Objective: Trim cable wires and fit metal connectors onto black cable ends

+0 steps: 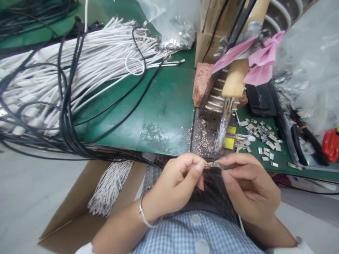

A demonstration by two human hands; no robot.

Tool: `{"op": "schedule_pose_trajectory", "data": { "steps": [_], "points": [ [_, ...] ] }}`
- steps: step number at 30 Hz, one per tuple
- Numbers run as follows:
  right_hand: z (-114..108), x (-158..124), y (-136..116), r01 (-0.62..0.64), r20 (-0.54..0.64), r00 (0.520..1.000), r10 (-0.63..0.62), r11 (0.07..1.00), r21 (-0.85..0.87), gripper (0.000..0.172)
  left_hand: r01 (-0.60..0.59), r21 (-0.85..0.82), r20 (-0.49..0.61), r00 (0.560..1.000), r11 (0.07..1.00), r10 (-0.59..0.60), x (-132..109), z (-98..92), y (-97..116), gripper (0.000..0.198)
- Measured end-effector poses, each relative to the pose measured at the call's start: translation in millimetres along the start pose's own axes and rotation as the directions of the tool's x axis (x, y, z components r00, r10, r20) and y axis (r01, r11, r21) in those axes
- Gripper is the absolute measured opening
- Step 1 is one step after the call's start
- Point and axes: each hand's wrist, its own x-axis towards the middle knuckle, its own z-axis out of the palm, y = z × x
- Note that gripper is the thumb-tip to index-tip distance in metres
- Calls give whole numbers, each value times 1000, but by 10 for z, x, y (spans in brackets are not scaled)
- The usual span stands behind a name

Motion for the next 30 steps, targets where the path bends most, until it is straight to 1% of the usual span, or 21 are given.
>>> {"op": "schedule_pose_trajectory", "data": {
  "steps": [3,5,10,12,14,19,24,30],
  "points": [
    [-20,8,-21,29,39,999,-29,999,16,21,-15,17,-10,1000,1000,15,3,3,-2,28],
    [-18,20,-34,19,48,999,-21,999,30,22,-29,25,-14,999,999,29,4,1,-9,27],
    [6,64,-65,-76,38,997,73,992,102,20,-76,41,-22,997,996,77,19,-6,-10,26],
    [15,83,-73,-124,34,992,120,985,123,20,-80,28,-28,996,996,81,26,-5,-5,26],
    [23,101,-74,-145,28,989,142,981,131,20,-70,5,-29,997,998,71,31,0,-3,25],
    [44,139,-64,-121,19,993,120,985,124,20,-37,-45,-13,999,998,36,42,11,-10,26],
    [54,168,-76,-97,5,995,97,991,91,21,-50,-85,-18,999,995,49,52,6,3,23],
    [49,184,-118,-126,16,992,125,986,113,22,-47,-101,-18,999,994,45,54,9,27,23]
  ]
}}
